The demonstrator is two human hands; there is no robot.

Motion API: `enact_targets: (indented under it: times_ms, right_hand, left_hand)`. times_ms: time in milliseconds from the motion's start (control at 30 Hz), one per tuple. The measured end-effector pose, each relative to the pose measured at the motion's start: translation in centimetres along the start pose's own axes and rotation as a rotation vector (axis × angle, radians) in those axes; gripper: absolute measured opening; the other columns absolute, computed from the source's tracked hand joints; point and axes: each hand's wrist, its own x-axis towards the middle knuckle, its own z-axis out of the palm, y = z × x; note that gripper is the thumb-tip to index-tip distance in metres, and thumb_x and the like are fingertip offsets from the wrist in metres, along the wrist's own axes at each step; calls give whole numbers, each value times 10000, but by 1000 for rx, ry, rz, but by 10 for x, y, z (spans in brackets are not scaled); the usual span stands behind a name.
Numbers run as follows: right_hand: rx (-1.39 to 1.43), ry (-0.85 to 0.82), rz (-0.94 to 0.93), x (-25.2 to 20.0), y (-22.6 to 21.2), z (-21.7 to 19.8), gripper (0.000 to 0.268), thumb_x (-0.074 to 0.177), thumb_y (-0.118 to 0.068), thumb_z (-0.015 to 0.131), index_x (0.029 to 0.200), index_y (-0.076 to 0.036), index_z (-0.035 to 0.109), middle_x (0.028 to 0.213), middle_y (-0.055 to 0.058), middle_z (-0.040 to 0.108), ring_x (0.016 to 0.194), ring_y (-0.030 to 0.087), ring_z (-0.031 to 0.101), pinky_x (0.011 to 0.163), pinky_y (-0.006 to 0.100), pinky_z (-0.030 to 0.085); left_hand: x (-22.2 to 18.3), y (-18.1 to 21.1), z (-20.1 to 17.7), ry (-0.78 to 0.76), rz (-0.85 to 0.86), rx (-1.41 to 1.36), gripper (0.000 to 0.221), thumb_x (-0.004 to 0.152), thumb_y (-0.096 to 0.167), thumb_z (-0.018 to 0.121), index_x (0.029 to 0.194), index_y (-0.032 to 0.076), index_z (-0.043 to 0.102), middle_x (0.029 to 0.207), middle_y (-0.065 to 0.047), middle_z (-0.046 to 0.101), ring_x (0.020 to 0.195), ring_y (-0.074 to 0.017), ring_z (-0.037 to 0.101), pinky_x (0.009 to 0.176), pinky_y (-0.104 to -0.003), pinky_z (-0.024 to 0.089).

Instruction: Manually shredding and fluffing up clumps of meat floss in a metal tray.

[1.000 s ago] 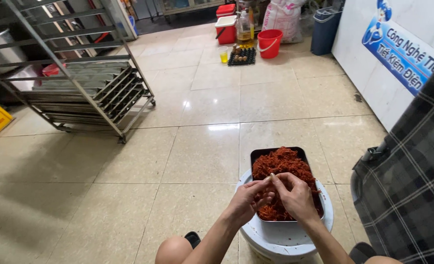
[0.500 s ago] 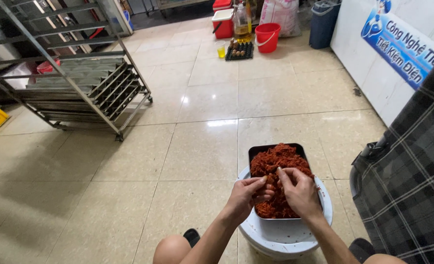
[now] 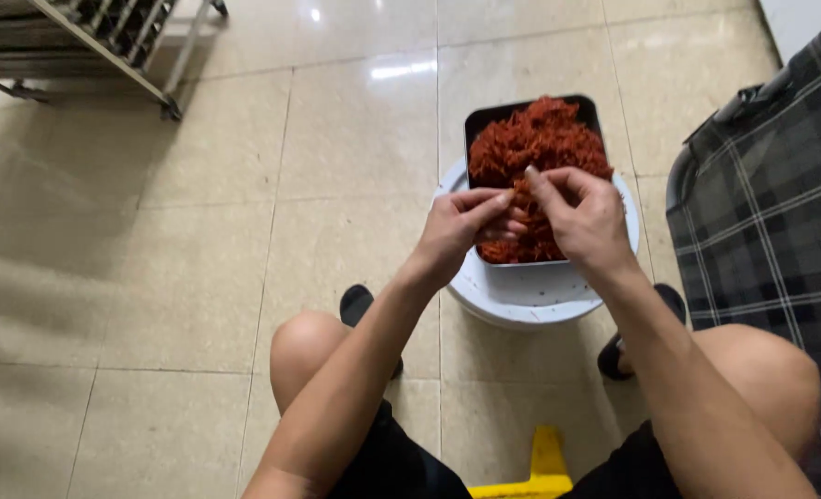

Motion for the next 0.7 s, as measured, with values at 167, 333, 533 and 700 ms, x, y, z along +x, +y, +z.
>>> enact_targets:
  times_ms: [167, 333, 533, 700]
  right_hand:
    - [-7, 5, 19, 0, 5, -6, 335, 1088, -335, 633, 1025, -18, 720, 821, 22, 660, 703, 89, 558, 574, 247, 442]
    - [64, -10, 34, 5, 6, -11, 313, 1117, -306, 603, 1089, -3, 672, 857, 21, 653, 748, 96, 588, 641, 234, 484]
    - [13, -99, -99, 1, -2, -2, 264, 1066, -237, 672, 1188, -6, 709, 1001, 71, 752, 905, 120, 720, 784, 249, 598]
    - [-230, -49, -192, -1, -1, 3, 241, 1060, -239, 733, 1096, -1, 753, 957, 89, 757, 851, 139, 717, 726, 265, 585]
  left_hand:
    - [-2, 3, 0, 12, -25, -25, 286, 1025, 169, 639, 1186, -58, 708, 987, -150, 768, 862, -190, 761, 773, -314, 644]
    - [-7, 11, -1, 24, 0, 34, 308, 1035, 184, 642, 1186, -74, 717, 982, -152, 772, 857, -180, 761, 775, -306, 648]
    - [-12, 16, -1, 25, 103, 180, 336, 1034, 208, 652, 1216, -67, 713, 963, -151, 777, 839, -178, 772, 758, -306, 669]
    - [-12, 14, 2, -11, 164, 311, 327, 1027, 201, 641, 1212, -57, 719, 966, -162, 792, 827, -188, 796, 746, -308, 688]
